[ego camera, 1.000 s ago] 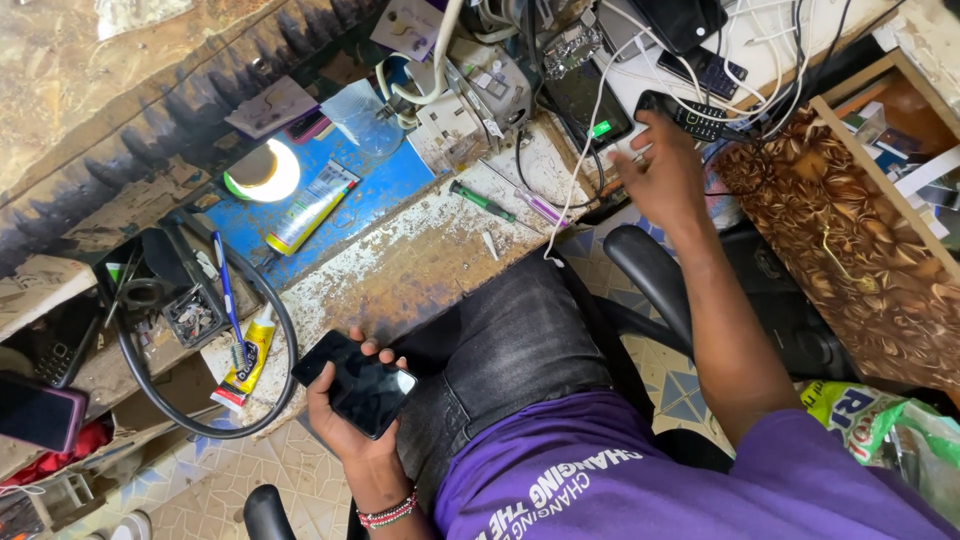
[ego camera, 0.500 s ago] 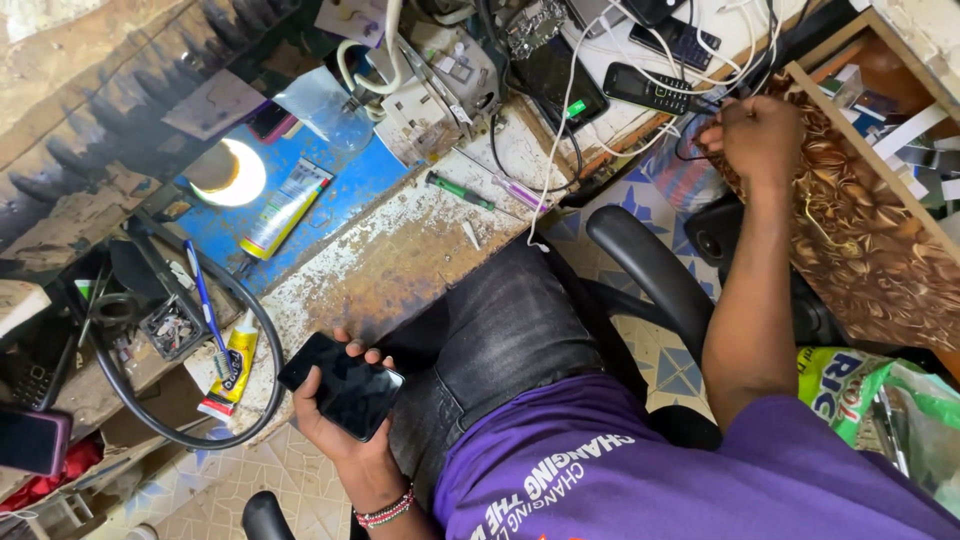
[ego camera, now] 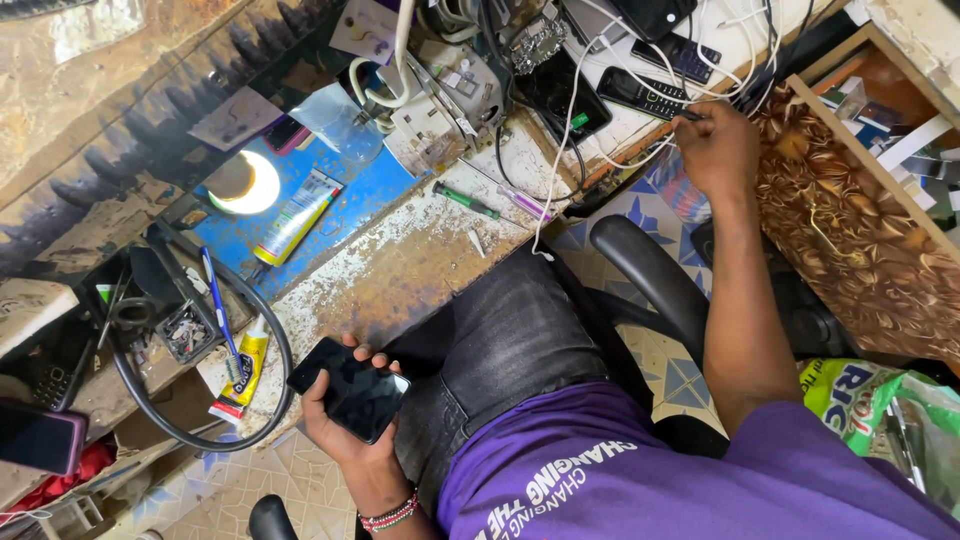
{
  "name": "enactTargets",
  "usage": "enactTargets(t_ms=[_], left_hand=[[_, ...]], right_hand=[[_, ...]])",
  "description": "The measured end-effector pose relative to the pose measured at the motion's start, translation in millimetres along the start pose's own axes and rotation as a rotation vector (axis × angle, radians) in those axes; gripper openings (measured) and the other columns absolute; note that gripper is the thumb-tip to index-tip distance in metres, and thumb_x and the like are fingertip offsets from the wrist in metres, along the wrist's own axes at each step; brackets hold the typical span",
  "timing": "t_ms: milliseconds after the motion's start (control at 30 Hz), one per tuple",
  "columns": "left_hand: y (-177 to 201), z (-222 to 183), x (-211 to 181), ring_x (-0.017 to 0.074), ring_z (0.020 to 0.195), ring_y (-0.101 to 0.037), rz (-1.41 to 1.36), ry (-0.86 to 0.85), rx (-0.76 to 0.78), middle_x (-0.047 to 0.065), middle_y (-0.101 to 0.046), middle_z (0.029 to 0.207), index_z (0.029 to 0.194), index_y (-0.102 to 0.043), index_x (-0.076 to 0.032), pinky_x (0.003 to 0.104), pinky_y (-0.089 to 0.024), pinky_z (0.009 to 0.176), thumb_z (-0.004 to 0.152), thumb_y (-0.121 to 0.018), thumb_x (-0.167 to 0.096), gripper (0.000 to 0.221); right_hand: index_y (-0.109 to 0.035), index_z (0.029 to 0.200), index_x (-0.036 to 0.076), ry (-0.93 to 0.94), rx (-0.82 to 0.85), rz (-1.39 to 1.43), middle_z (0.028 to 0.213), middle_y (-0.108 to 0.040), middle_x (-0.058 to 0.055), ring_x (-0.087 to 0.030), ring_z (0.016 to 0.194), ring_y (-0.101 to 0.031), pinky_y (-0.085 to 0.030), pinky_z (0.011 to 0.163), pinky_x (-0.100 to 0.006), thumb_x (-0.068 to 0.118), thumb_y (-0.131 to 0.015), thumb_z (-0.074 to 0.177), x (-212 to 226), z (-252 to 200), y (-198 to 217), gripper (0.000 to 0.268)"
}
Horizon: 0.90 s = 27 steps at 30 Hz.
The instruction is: Opening the back casing of a smartphone using a thin prying tool and manual manipulation.
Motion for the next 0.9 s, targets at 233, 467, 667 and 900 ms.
enactTargets(t_ms=[233, 467, 667, 900], left_hand=[[-3, -1, 1, 0.0305, 0.091, -0.058, -0.031, 0.008, -0.026, 0.013, -0.059, 0.099, 0.126, -0.056, -0.002, 0.045, -0.047, 0.088, 0.088, -0.064, -0.026, 0.046], [2, -2, 0, 0.0309, 0.09, -0.059, -0.049, 0.009, -0.031, 0.013, -0.06, 0.099, 0.128, -0.056, -0.001, 0.044, -0.049, 0.087, 0.089, -0.062, -0.027, 0.047], [0, -3, -4, 0.03, 0.091, -0.06, -0.022, 0.016, 0.005, 0.013, -0.059, 0.1, 0.126, -0.056, 0.001, 0.045, -0.047, 0.088, 0.087, -0.064, -0.027, 0.048], [-1, -10, -12, 0.0308, 0.091, -0.062, 0.068, -0.057, -0.032, 0.014, -0.064, 0.1, 0.129, -0.057, 0.002, 0.047, -0.047, 0.088, 0.089, -0.063, -0.03, 0.052]], right_hand=[[-0.073, 0.124, -0.001, 0.027, -0.005, -0.095, 0.095, -0.079, -0.013, -0.027, 0.08, -0.075, -0.058, 0.064, -0.045, 0.019, -0.079, 0.107, 7, -1, 1, 0.027], [-0.077, 0.116, 0.003, 0.064, -0.104, -0.076, 0.088, -0.078, -0.009, -0.02, 0.068, -0.074, -0.058, 0.054, -0.036, 0.009, -0.075, 0.109, 25, -6, 14, 0.009], [-0.07, 0.106, 0.003, 0.108, -0.514, 0.282, 0.079, -0.073, -0.011, -0.017, 0.062, -0.071, -0.06, 0.054, -0.032, 0.001, -0.06, 0.111, -9, 3, 55, 0.011], [-0.063, 0.093, 0.012, -0.618, -0.565, 0.756, 0.068, -0.065, 0.002, -0.01, 0.05, -0.058, -0.049, 0.043, -0.024, 0.0, -0.049, 0.113, -85, 2, 68, 0.027]])
Point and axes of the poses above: each hand's wrist, its own z-axis towards the middle knuckle, its own y-axis out of the back of the hand, x = y × z, the point moved 2 cm from there along z, towards the middle knuckle
